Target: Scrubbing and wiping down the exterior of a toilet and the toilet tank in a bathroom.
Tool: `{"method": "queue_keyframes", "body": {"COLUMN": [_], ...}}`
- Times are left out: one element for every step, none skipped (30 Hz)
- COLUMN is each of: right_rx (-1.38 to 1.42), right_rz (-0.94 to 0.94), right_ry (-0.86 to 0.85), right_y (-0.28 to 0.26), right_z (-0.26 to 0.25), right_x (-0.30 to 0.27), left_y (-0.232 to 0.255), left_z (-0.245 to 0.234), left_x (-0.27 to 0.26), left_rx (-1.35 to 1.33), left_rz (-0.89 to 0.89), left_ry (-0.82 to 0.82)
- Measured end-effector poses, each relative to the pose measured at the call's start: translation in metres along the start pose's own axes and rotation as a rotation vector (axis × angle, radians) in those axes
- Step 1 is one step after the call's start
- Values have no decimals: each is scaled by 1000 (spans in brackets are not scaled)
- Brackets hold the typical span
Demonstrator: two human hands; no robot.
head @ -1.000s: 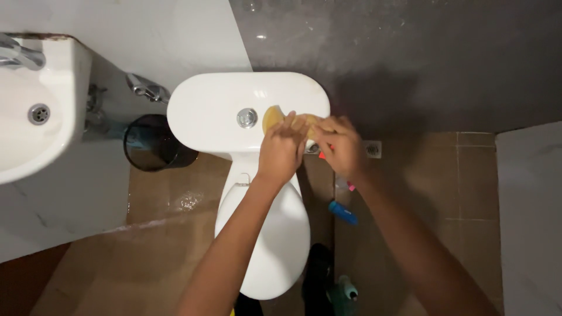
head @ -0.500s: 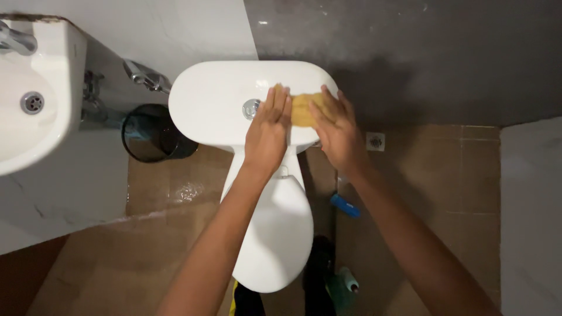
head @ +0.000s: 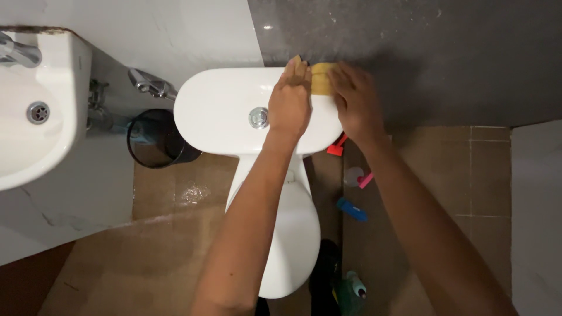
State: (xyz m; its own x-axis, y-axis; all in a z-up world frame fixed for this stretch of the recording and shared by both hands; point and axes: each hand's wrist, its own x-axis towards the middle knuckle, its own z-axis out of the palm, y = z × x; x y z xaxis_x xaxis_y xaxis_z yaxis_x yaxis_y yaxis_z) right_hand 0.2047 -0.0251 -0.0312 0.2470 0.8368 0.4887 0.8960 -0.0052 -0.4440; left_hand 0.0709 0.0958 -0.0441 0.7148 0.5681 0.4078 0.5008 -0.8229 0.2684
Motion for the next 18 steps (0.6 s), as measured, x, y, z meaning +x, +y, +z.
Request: {"method": "queue_keyframes", "body": {"right_rx": [1, 17, 34, 34, 40, 45, 43, 29, 13, 10, 19, 28, 31, 33, 34, 35, 6, -23], "right_rz": [1, 2, 3, 4, -11, -26, -29, -49, -68, -71, -43, -16, -21, -18, -16, -20, -20, -20], "right_ry": [0, 1, -1, -3, -26, -49, -48, -75, -108, -113, -112, -111, -113, -122, -127, -125, -147, -169], "right_y": [-5, -9, -14, -17, -18, -20, -26, -33, -39, -47, -57, -67, -65, -62, -61, -61, -61, -61], "right_z": [-3, -6, -10, -11, -13, -16, -18, -20, -23, -27, -30, -33, -33, -32, -32, -32, -33, -34], "right_x": [-5, -9, -14, -24, -32, -40, -50, -60, -72, -77, -83, -88, -88, -87, -86, -76, -71, -65], "left_y": [3, 7, 11, 16, 22, 28, 32, 35, 40, 44, 47, 49, 48, 47, 44, 40, 37, 35], "left_z": [-8, -17, -26, -37, -48, -59, -66, -72, -78, -78, -80, -83, -79, -75, -73, -74, -74, -74], "left_x": [-5, -10, -15, -29, -40, -51, -65, -81, -98, -104, -113, -121, -122, -123, -123, -114, -109, -105], "left_rx": [0, -19, -39, -40, -113, -185, -186, -191, -199, -204, -202, -200, -197, -176, -154, -151, -131, -112], "left_rz": [1, 11, 19, 18, 10, 1, 1, 7, 8, 3, -11, -25, -29, -25, -17, -18, -15, -12], "left_ry": [-1, 16, 33, 31, 29, 26, 30, 51, 71, 74, 78, 83, 86, 72, 58, 62, 28, -5]}}
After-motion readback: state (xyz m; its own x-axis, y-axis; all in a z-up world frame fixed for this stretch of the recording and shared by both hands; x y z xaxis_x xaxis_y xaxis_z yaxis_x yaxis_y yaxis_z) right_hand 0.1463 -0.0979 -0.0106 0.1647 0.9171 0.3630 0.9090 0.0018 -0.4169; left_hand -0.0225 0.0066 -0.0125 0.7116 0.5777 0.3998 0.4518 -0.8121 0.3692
